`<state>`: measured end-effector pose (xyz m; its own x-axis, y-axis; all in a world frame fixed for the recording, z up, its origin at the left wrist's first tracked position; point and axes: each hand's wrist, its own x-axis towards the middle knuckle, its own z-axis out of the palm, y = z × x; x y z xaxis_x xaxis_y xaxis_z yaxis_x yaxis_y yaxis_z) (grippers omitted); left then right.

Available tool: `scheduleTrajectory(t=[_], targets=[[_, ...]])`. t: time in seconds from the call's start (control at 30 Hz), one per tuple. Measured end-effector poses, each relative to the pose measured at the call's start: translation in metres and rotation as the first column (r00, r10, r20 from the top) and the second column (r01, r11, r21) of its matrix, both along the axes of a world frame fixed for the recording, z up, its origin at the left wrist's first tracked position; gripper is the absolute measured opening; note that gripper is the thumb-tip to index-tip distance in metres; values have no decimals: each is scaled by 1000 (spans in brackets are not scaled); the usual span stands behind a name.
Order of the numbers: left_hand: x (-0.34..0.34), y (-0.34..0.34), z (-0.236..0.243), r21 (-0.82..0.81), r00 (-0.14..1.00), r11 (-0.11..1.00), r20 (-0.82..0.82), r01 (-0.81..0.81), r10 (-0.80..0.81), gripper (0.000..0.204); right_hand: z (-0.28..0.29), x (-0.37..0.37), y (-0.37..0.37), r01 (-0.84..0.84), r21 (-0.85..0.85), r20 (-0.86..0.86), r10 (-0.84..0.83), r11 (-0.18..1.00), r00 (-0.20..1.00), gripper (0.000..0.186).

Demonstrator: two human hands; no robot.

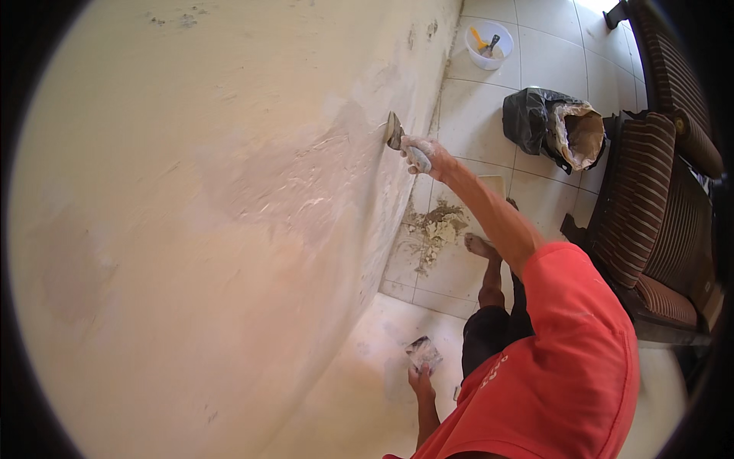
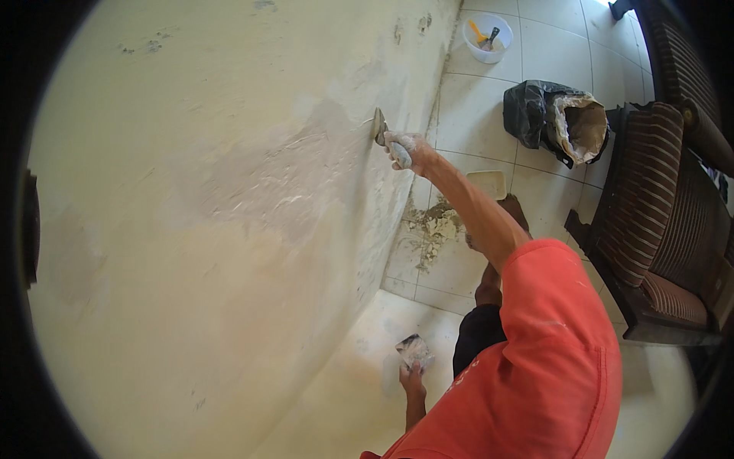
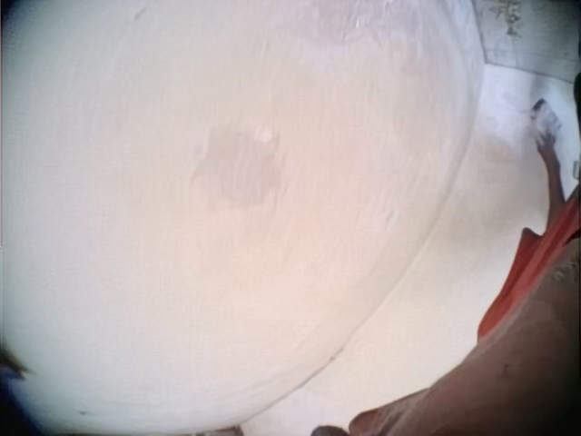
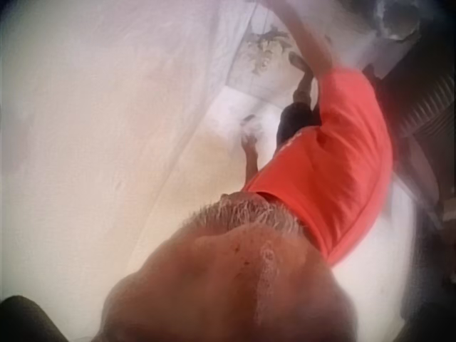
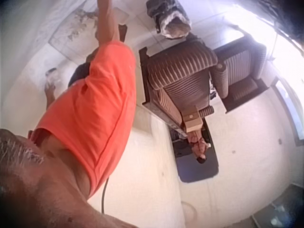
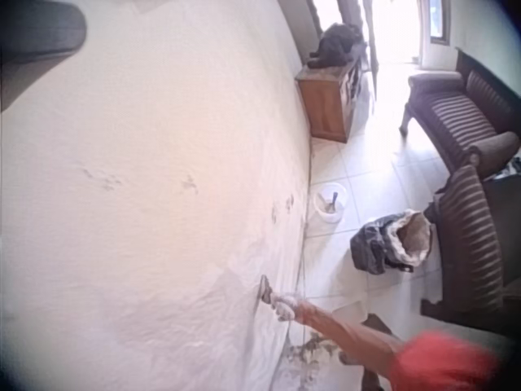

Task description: The person applies putty to a wall, scooping paste from a container using putty knives and spreading it across the wall surface.

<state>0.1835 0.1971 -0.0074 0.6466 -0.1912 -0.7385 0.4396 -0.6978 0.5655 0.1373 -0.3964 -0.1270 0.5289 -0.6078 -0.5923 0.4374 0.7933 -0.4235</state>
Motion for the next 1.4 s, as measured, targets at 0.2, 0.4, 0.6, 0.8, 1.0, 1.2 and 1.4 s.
scheduleTrajectory(t=[0.2, 0.4, 0.6, 0.8, 1.0, 1.2, 1.4], targets=[[1, 0, 1, 13, 999, 1000, 29, 21, -21, 31, 38, 3, 23, 28, -47, 76, -25, 998, 997, 26], [1, 5, -6, 29, 996, 1000, 92, -11, 8, 25, 81, 17, 51, 72, -112, 133, -56, 991, 989, 28], [-2, 9, -7, 10, 984, 999, 171, -42, 40, 20, 146, 28, 84, 94, -120, 150, -75, 988, 986, 31], [-13, -6, 0, -36, 961, 998, 271, 57, -45, 24, 209, 29, 130, 90, -149, -16, -93, 985, 996, 47], [-15, -44, 19, -347, 941, 937, 302, -38, 150, 27, 262, -26, 198, 41, -247, 55, -28, 968, 998, 33], [-17, -154, 94, -717, 914, 609, -95, -339, 395, 30, 264, -151, 200, -380, -482, 20, 443, 790, 896, 36], [3, -226, 170, -775, 967, 580, -167, -249, 192, 23, 308, -173, 188, -555, -655, -317, 481, 513, 818, 34]])
